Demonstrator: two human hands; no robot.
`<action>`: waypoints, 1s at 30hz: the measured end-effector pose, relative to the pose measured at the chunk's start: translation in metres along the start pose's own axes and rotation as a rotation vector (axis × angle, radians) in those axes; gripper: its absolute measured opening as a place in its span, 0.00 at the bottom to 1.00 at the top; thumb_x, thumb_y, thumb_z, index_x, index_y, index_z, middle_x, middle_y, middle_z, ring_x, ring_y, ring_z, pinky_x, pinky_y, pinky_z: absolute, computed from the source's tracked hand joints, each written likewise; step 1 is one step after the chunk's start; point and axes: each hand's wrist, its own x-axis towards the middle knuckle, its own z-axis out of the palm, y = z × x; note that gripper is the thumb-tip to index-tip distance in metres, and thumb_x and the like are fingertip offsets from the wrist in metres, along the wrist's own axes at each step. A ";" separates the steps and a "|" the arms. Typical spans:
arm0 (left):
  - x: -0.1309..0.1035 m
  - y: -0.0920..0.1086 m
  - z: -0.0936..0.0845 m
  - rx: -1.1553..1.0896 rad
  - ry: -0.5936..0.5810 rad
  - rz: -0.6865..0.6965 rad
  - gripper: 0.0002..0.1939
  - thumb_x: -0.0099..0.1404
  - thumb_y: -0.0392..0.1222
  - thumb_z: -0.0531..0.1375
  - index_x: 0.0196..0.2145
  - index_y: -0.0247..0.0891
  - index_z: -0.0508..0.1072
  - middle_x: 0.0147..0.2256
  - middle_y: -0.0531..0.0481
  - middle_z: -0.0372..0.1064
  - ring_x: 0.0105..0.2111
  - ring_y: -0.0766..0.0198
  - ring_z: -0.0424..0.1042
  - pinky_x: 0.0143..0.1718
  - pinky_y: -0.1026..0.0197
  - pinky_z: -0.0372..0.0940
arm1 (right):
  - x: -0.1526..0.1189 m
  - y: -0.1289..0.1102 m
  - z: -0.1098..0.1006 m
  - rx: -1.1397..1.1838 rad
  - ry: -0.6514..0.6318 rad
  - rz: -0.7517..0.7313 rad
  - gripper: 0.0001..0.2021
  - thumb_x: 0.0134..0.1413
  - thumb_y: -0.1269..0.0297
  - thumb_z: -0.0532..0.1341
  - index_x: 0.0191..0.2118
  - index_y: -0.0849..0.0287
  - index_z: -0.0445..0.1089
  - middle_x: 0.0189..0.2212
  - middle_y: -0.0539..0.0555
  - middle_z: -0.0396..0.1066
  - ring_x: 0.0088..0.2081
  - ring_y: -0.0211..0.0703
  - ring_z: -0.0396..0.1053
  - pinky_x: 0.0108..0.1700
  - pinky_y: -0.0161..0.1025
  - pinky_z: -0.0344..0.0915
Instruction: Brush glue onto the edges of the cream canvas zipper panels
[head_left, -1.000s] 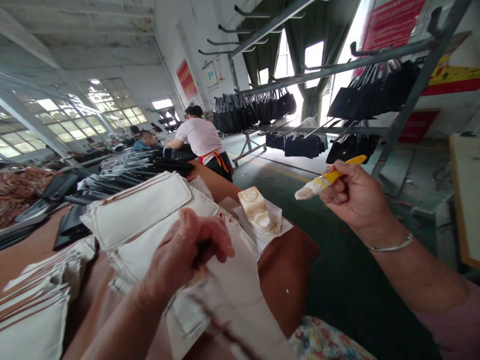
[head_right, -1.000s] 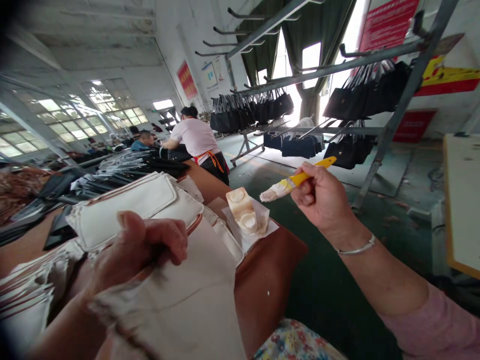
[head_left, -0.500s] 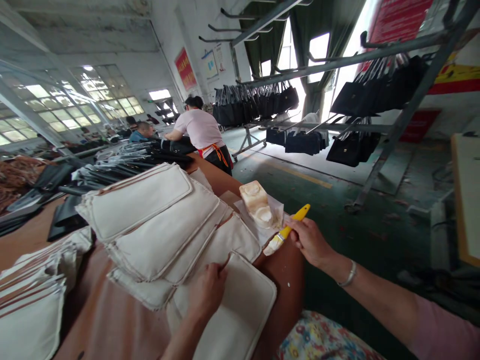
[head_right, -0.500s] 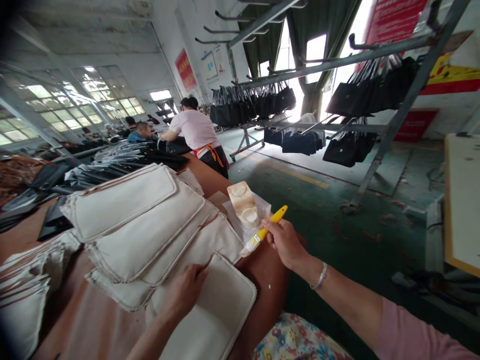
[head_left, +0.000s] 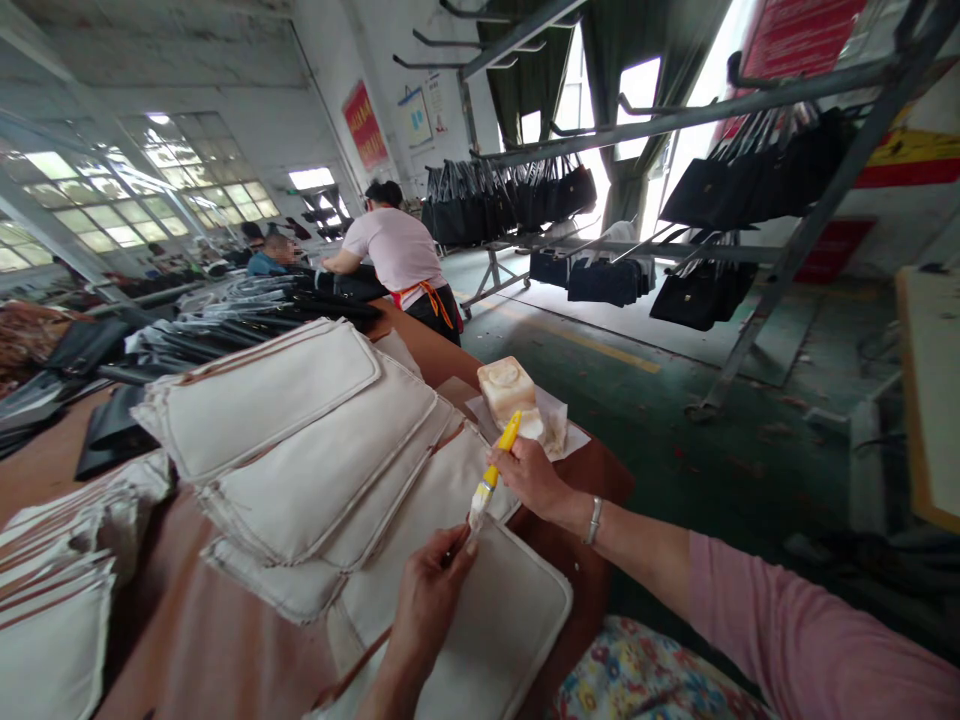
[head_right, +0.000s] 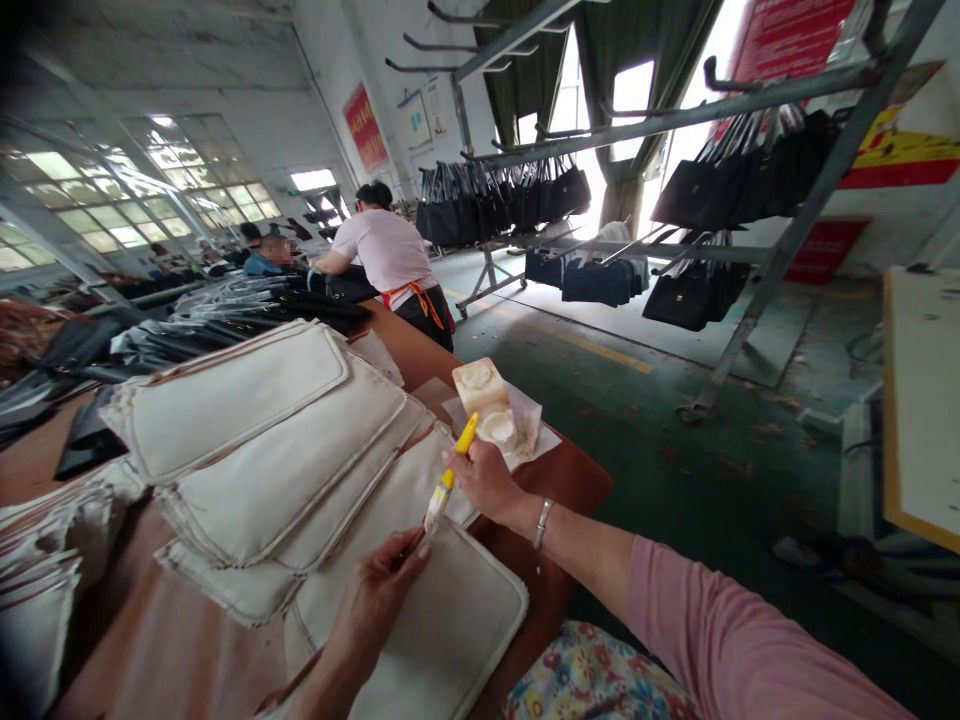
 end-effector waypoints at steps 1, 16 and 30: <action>-0.002 0.000 0.001 -0.040 -0.014 0.012 0.25 0.62 0.58 0.59 0.48 0.37 0.76 0.38 0.48 0.76 0.39 0.59 0.73 0.39 0.62 0.66 | 0.002 -0.002 -0.001 -0.009 0.025 -0.008 0.18 0.58 0.53 0.58 0.24 0.61 0.66 0.17 0.48 0.61 0.21 0.36 0.58 0.24 0.33 0.54; -0.037 0.023 0.024 0.115 0.098 0.340 0.10 0.66 0.46 0.58 0.42 0.43 0.76 0.34 0.49 0.71 0.34 0.63 0.71 0.36 0.65 0.64 | -0.001 -0.027 -0.034 0.132 0.012 0.032 0.16 0.56 0.54 0.59 0.26 0.61 0.67 0.15 0.46 0.57 0.19 0.34 0.54 0.22 0.33 0.51; -0.035 0.024 0.037 0.312 0.235 0.473 0.08 0.66 0.45 0.60 0.31 0.41 0.72 0.26 0.54 0.68 0.27 0.68 0.69 0.30 0.66 0.60 | 0.003 -0.057 -0.052 0.104 -0.222 0.119 0.16 0.53 0.53 0.59 0.24 0.61 0.67 0.15 0.47 0.57 0.19 0.34 0.52 0.22 0.33 0.49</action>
